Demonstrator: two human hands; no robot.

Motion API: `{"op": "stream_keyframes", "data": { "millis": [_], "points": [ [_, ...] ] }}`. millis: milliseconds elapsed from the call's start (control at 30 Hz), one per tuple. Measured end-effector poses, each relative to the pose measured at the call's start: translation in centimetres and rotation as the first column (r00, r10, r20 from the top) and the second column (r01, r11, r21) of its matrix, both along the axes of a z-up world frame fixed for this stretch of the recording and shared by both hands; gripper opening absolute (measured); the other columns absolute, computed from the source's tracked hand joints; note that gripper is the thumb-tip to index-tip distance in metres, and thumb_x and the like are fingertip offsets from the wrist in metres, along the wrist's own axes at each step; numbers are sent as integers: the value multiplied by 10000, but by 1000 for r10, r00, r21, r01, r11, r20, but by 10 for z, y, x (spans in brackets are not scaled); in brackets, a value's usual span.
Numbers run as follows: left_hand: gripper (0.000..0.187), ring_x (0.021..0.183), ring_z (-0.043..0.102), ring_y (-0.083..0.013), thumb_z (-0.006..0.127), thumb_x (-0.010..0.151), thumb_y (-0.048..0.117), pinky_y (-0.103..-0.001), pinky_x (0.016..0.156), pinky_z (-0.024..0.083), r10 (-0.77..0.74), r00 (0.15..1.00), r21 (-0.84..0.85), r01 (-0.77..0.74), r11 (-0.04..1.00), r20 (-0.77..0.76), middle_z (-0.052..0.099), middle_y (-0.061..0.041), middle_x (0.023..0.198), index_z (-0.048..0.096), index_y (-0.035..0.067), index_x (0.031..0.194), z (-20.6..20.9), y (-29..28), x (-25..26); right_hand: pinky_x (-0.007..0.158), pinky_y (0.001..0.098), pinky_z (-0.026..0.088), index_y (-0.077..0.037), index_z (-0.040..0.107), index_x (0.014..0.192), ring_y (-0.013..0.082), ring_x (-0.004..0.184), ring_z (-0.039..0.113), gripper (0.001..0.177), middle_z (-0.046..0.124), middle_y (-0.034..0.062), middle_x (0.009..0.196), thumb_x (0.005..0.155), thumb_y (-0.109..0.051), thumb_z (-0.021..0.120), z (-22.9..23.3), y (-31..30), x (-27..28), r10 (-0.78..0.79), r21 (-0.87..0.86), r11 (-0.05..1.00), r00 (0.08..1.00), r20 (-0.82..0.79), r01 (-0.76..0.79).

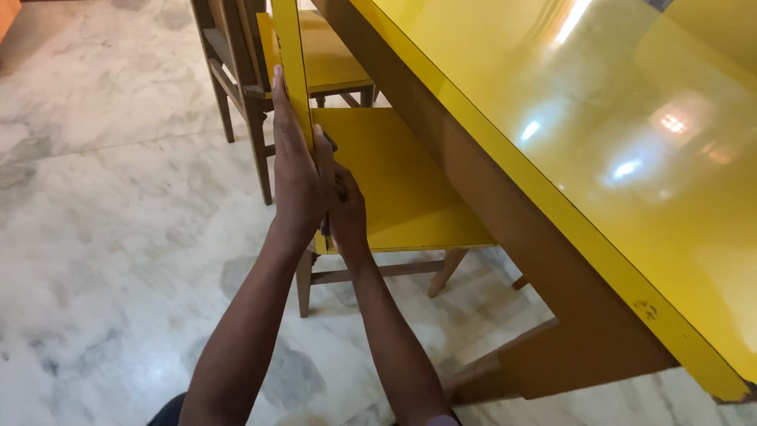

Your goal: Cleaning a yellow wooden chair with a cloth.

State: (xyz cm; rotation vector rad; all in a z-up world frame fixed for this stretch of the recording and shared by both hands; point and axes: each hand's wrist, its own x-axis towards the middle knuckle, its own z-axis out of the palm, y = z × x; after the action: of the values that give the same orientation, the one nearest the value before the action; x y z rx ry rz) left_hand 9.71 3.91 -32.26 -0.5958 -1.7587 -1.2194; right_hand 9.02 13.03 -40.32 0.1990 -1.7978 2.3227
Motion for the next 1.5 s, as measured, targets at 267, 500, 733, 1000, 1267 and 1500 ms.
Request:
{"op": "stream_keyframes", "data": {
  "millis": [267, 500, 733, 1000, 1267, 1500],
  "points": [
    [717, 1669, 155, -380, 423, 1159, 28, -491, 1404, 256, -8, 999, 1, 8, 1000, 45, 66, -218, 1742, -39, 72, 1706, -4, -2, 18, 540, 234, 415, -35, 640, 1241, 31, 641, 532, 192, 660, -11, 899, 1079, -135, 615, -46, 0, -5, -89, 54, 994, 984, -155, 98],
    [733, 1654, 212, -389, 483, 1056, -8, -467, 1331, 296, -45, 992, 141, 29, 990, 116, 164, -209, 1763, 107, 47, 1683, -16, 8, 30, 460, 343, 428, -99, 625, 1193, 173, 504, 531, 205, 611, 60, 728, 1001, -133, 562, -78, 22, 19, -31, 364, 931, 996, 87, -2],
    [687, 1615, 293, -364, 501, 1101, -33, -415, 1314, 335, 48, 998, 183, -52, 982, 28, 221, -188, 1775, 158, 70, 1687, -47, 22, 31, 902, 519, 481, -82, 688, 1107, 384, 1010, 665, 265, 726, 152, 1005, 869, -195, 705, -62, 43, 1, 91, 851, 405, 911, -402, 335],
    [714, 1595, 216, -396, 596, 1023, 49, -637, 1283, 98, 353, 931, -115, -342, 933, 93, 259, -210, 1687, 169, 15, 1595, -141, 22, 21, 945, 483, 507, -71, 655, 1286, 385, 1109, 624, 349, 696, 160, 1211, 952, -170, 626, -52, 41, 0, 67, 926, 286, 959, -274, 245],
    [746, 1624, 186, -428, 582, 1058, 31, -602, 1282, 196, 257, 964, -112, -249, 962, 63, 202, -233, 1728, 109, 27, 1635, -144, 18, 24, 998, 446, 519, -83, 743, 1109, 358, 1148, 639, 257, 720, 124, 1202, 877, -190, 710, -109, 99, -11, -184, 800, 411, 899, -396, 437],
    [849, 1590, 231, -435, 623, 1029, 41, -541, 1291, 211, 252, 943, -89, -238, 967, 216, 167, -280, 1724, 48, 8, 1653, -153, -15, 36, 971, 423, 508, -159, 760, 1123, 315, 1116, 649, 254, 718, 68, 1223, 880, -187, 695, -65, 30, 34, 70, 877, 442, 967, -245, 190]
  ]
}}
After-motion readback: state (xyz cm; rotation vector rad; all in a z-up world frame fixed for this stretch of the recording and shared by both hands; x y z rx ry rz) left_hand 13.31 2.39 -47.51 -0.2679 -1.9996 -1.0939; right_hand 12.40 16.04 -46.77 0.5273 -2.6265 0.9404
